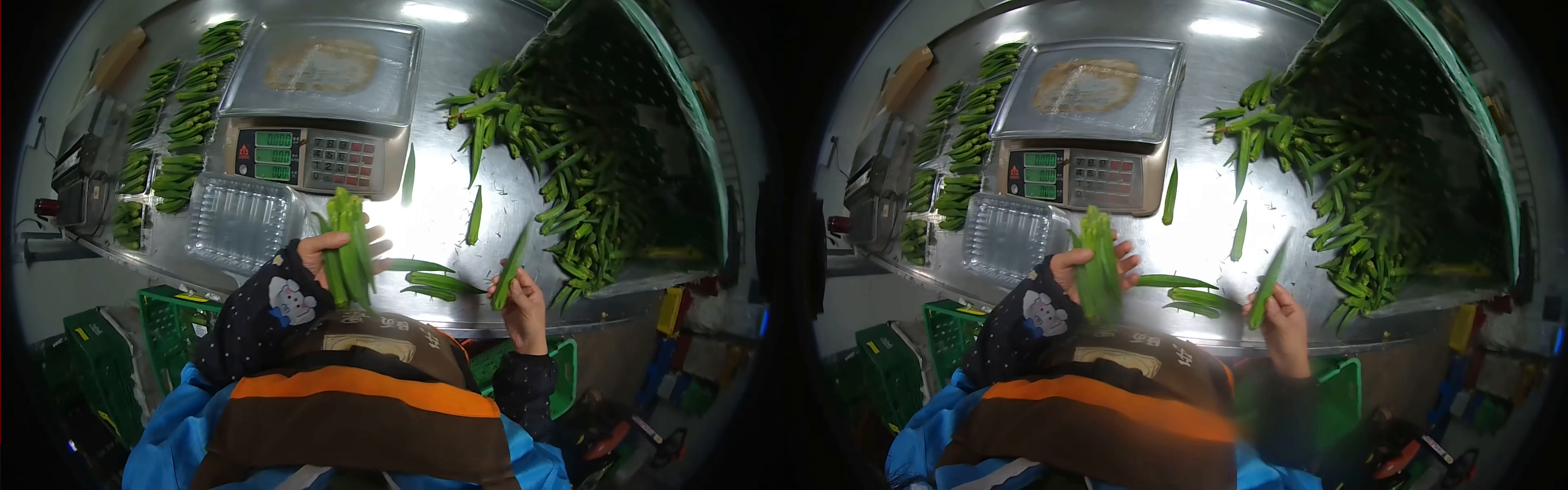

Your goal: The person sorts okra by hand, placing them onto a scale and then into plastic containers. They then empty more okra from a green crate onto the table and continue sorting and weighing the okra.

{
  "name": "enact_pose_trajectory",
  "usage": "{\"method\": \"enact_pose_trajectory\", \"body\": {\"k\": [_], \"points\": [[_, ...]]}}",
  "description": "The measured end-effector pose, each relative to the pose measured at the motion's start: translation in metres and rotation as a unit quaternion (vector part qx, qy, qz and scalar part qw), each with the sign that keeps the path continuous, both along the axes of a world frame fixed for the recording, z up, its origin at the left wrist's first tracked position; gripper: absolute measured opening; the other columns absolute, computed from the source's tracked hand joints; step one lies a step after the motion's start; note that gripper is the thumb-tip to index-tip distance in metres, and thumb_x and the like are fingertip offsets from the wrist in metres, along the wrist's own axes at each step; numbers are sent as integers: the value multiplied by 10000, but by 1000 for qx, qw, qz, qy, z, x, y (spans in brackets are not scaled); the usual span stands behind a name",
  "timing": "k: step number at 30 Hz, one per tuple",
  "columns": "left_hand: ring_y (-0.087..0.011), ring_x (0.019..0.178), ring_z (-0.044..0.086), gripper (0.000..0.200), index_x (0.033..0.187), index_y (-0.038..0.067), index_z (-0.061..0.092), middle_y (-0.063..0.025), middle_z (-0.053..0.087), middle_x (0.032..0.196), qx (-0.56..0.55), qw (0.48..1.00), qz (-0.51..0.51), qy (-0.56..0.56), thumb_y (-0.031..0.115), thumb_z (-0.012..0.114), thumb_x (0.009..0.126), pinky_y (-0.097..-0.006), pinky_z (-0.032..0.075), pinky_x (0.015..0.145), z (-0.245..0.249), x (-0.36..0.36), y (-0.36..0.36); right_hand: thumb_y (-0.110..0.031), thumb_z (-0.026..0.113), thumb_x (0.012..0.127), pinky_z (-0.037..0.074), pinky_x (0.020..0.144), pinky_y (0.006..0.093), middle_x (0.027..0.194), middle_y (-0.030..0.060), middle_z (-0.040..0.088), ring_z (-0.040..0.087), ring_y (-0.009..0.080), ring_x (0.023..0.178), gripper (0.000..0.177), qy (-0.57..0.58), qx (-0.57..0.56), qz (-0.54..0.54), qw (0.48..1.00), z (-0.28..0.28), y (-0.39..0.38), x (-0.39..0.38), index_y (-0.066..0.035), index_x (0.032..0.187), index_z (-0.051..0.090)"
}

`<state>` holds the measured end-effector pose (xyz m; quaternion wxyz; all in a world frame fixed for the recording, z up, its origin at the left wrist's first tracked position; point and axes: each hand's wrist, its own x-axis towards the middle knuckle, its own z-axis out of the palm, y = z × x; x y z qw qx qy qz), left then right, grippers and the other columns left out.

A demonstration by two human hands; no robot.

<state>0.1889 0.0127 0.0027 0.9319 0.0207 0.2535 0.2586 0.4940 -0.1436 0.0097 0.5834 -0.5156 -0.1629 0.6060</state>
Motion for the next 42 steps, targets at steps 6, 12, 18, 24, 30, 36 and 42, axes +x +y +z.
{"method": "enact_pose_trajectory", "body": {"k": [6, 12, 18, 24, 30, 36, 42], "points": [[-335, 1313, 321, 377, 1211, 46, 353, -217, 330, 1391, -42, 992, -68, -94, 106, 505, 871, -464, 284, 1111, 15, 39, -1, -173, 510, 932, 525, 724, 301, 985, 156, 607, 623, 199, 802, 376, 167, 45, 49, 984, 13, 26, -56, 13, 1249, 427], [-245, 1259, 411, 522, 1335, -40, 324, -146, 426, 1345, -80, 983, -157, -60, 205, 485, 903, -374, 326, 1082, 11, 54, -4, -153, 532, 921, 556, 720, 284, 936, 160, 610, 640, 201, 807, 335, 194, -7, 18, 981, 21, 36, -81, 18, 1196, 447], [-248, 1200, 474, 514, 1327, -11, 378, -128, 484, 1289, -44, 978, -203, -26, 241, 501, 895, -416, 385, 1019, -1, 52, -3, -73, 595, 881, 468, 587, 205, 790, 67, 648, 605, 91, 685, 215, -63, -52, 51, 995, 32, 39, -100, -42, 1071, 500], [-273, 1126, 535, 470, 1274, -19, 422, -160, 541, 1194, 111, 980, -166, -18, 69, 572, 837, -422, 439, 964, 15, 45, -2, -41, 660, 826, 433, 568, 195, 698, 29, 621, 569, 62, 645, 194, -295, 0, 79, 952, 49, 48, -115, -19, 977, 541], [-230, 1003, 601, 520, 1209, -27, 476, -134, 603, 1075, 231, 966, -78, 91, -54, 679, 730, -356, 483, 881, 30, 38, 25, -14, 618, 831, 498, 582, 224, 929, 69, 602, 597, 96, 679, 218, -470, 68, 117, 872, 62, 60, -120, 16, 1040, 567], [-239, 1013, 589, 566, 1141, 33, 521, -109, 608, 1041, 586, 716, -78, 372, 101, 792, 649, -357, 450, 901, 87, 16, 132, -23, 590, 855, 500, 588, 216, 903, 52, 597, 576, 83, 660, 203, -431, -8, 64, 900, 27, 44, -88, 18, 1051, 553], [-372, 1010, 559, 575, 1178, 124, 493, -141, 595, 1084, 802, 277, -210, 485, 56, 700, 646, -379, 454, 892, 104, 38, 251, -49, 613, 855, 470, 559, 213, 827, 44, 616, 589, 78, 638, 153, -479, -38, 62, 875, -1, 25, -69, 24, 987, 591]]}}
